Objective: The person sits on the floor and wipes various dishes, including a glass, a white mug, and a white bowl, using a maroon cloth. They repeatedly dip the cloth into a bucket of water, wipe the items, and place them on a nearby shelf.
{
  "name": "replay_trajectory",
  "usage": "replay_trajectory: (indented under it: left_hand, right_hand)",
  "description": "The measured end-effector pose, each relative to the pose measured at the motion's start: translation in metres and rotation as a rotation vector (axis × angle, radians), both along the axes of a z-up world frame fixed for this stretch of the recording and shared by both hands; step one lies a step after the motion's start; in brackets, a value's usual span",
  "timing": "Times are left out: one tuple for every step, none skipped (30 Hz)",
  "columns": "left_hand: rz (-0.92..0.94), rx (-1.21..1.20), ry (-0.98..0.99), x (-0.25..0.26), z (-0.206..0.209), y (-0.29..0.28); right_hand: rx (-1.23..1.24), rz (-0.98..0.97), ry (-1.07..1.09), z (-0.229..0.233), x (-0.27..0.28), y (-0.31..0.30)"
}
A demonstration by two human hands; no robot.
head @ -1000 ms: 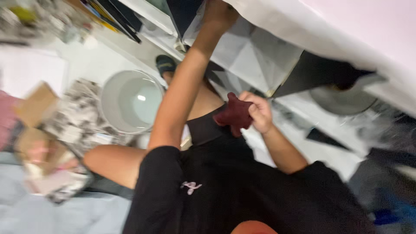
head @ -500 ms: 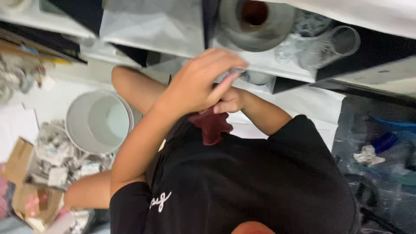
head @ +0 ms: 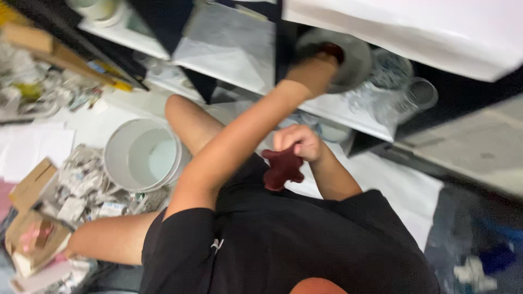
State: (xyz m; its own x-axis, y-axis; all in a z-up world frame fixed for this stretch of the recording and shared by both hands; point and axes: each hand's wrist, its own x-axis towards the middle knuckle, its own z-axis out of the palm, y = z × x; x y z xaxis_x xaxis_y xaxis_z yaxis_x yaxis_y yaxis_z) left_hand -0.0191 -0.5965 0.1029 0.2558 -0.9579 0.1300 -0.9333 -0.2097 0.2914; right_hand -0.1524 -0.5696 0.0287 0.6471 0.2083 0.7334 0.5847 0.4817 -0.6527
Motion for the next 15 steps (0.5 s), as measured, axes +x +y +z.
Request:
replay_trajectory:
  left_hand:
    - [-0.011,-0.027,-0.030,0.001,-0.001,-0.001]
    - [-0.027,-0.051,-0.056,-0.001,-0.001,0.001]
    - [-0.007,0.011,-0.023,-0.002,0.003,0.004]
    - [0.007,0.072,0.012,-0.007,0.009,0.008]
    - [-0.112,-0.200,-0.029,-0.012,0.016,0.021]
    - [-0.230,-0.464,-0.073,-0.019,0.023,0.039]
    - [-0.242,-0.375,-0.062,-0.025,0.032,0.054]
    - [-0.238,-0.289,-0.051,-0.031,0.043,0.071]
    - [-0.287,-0.393,-0.051,-0.038,0.052,0.097]
    - [-0.330,-0.495,-0.061,-0.043,0.061,0.130]
    - [-0.375,-0.595,-0.076,-0.040,0.071,0.163]
    - [-0.355,-0.640,-0.056,-0.032,0.081,0.195]
    - [-0.337,-0.685,-0.038,-0.025,0.088,0.228]
    - [-0.318,-0.727,-0.010,-0.022,0.089,0.263]
    - [-0.225,-0.712,-0.018,-0.013,0.089,0.300]
  right_hand:
    - [0.014,-0.017,0.014,-0.003,0.001,0.002]
    - [0.029,-0.039,0.033,-0.007,-0.002,0.005]
    - [-0.005,-0.015,0.025,-0.010,-0.002,0.007]
    - [-0.040,0.002,0.018,-0.012,-0.002,0.009]
    - [-0.075,0.020,0.011,-0.014,-0.002,0.010]
    - [-0.089,0.062,0.031,-0.016,-0.003,0.014]
    - [-0.104,0.103,0.051,-0.018,-0.003,0.019]
    - [-0.123,0.160,0.071,-0.019,-0.001,0.024]
    - [-0.127,0.201,0.064,-0.019,0.002,0.031]
    - [-0.131,0.251,0.051,-0.017,0.007,0.038]
    - [-0.135,0.301,0.039,-0.015,0.015,0.047]
    - [-0.158,0.321,0.025,-0.013,0.027,0.057]
    - [-0.180,0.341,0.010,-0.012,0.040,0.067]
    - [-0.194,0.358,0.004,-0.015,0.046,0.080]
    - [-0.215,0.398,0.065,-0.018,0.055,0.088]
